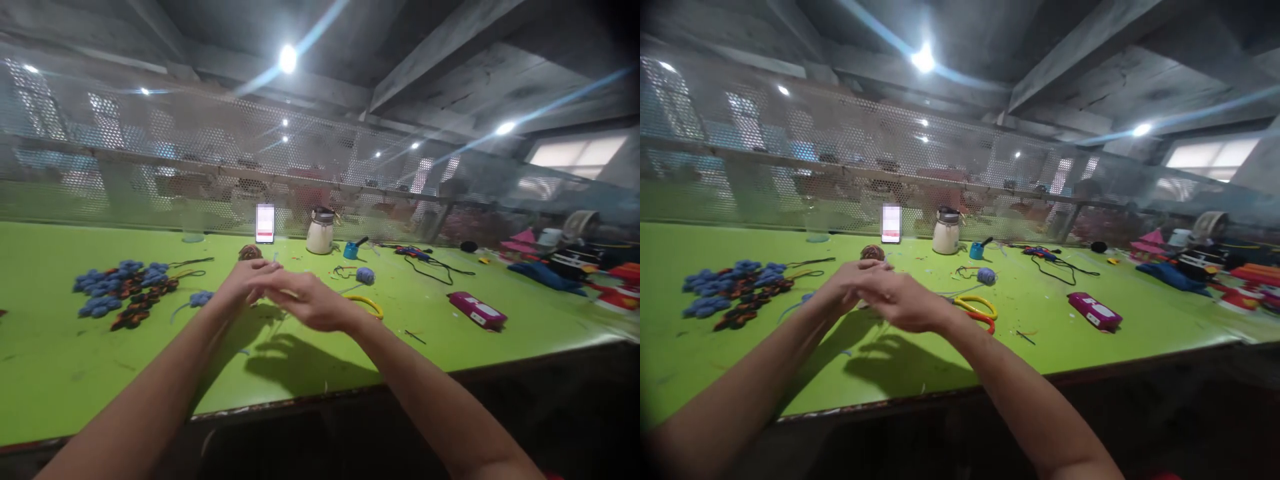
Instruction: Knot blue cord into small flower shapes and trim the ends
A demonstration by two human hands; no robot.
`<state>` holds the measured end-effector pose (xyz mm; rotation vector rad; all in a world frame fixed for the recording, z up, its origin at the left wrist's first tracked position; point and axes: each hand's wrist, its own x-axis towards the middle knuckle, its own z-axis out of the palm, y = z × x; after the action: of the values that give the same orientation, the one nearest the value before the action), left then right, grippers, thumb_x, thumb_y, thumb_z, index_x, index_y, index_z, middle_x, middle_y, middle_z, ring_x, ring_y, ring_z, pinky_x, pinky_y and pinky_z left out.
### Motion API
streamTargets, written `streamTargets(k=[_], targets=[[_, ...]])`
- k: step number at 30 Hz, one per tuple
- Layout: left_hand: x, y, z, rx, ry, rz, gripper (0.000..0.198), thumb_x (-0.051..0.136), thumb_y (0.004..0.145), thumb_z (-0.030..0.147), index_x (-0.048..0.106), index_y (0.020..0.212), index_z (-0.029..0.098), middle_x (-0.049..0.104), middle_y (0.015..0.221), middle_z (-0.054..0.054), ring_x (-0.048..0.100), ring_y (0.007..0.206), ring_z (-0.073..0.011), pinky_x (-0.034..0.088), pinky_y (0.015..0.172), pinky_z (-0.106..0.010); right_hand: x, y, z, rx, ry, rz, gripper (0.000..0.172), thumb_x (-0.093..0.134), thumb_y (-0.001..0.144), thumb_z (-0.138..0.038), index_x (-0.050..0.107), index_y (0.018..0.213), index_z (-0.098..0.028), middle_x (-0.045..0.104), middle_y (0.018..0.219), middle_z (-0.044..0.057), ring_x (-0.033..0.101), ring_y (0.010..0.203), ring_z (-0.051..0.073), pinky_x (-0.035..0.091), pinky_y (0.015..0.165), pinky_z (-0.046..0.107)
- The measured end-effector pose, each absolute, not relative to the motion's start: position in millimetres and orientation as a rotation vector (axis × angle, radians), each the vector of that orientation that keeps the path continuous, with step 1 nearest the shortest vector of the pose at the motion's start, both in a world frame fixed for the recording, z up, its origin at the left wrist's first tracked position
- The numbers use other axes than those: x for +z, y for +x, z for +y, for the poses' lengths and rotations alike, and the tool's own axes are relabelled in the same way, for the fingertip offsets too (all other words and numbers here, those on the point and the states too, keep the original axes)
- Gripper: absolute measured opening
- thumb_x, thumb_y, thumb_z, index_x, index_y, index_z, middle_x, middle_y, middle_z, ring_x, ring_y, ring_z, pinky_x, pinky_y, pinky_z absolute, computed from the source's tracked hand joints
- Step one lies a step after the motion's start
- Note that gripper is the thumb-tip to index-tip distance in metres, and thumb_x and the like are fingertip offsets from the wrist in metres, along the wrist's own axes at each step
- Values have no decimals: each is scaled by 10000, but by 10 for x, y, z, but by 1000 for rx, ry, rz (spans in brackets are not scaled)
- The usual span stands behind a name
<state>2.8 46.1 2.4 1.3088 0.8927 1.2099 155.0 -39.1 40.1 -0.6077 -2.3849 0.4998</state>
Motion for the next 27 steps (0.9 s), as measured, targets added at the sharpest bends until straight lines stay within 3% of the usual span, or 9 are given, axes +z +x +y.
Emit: streamTargets(k=[4, 8, 11, 13, 15, 17, 21, 27], targets=[[44, 32, 460, 1241, 1258, 887, 143, 770, 608, 246, 717, 692, 143, 685, 652, -43, 593, 595, -132, 442, 587, -244, 372, 1429, -562, -66, -722, -2570, 352, 446, 859, -58, 589, 1160, -170, 661, 1057, 110, 570, 951, 213, 446, 850, 394], [42, 36, 417, 1264, 1243, 704, 146, 757, 645, 230, 711, 725, 117, 671, 698, -52, 582, 624, -105, 445, 609, -232, 396, 1621, -390, -270, -764, -2030, 255, 487, 860, -120, 633, 1063, -168, 634, 1045, 115, 542, 1009, 233, 440, 876, 423], [88, 18, 371, 1254, 1257, 683, 155, 747, 671, 221, 712, 743, 88, 663, 716, -71, 587, 640, -102, 444, 617, -235, 412, 1817, -66, 18, -960, -1657, 184, 524, 854, -201, 652, 980, -157, 600, 1109, 122, 562, 992, 228, 504, 742, 366], [132, 2, 349, 1270, 1268, 684, 146, 743, 678, 203, 709, 747, 80, 661, 719, -72, 592, 648, -103, 445, 628, -237, 366, 1901, 126, 486, -1151, -1643, 187, 535, 855, -246, 654, 948, -134, 638, 1005, 131, 604, 876, 211, 503, 577, 295], [165, -11, 343, 1297, 1289, 687, 133, 739, 682, 195, 703, 739, 80, 655, 698, -62, 584, 632, -98, 436, 611, -232, 272, 1947, 235, 976, -1179, -1713, 263, 513, 880, -315, 644, 986, -112, 655, 955, 136, 627, 805, 189, 486, 520, 259], [177, -20, 356, 1315, 1318, 701, 128, 733, 689, 199, 696, 733, 85, 653, 675, -57, 577, 614, -97, 423, 585, -229, 168, 1977, 258, 1225, -1132, -1766, 342, 515, 878, -388, 645, 1005, -98, 668, 810, 103, 618, 648, 149, 457, 483, 242], [150, -23, 399, 1341, 1326, 750, 131, 728, 695, 203, 691, 748, 88, 661, 666, -61, 588, 615, -104, 431, 596, -237, 76, 2069, 218, 1044, -1106, -1802, 349, 664, 760, -408, 693, 861, -75, 515, 470, -30, 404, 397, 55, 310, 410, 196], [112, -18, 437, 1398, 1264, 872, 100, 725, 679, 167, 682, 724, 90, 649, 628, -47, 574, 584, -92, 432, 581, -228, 112, 2238, 255, 1005, -996, -1827, 338, 688, 716, -413, 697, 765, -78, 416, 418, -64, 314, 392, 42, 222, 402, 209]])
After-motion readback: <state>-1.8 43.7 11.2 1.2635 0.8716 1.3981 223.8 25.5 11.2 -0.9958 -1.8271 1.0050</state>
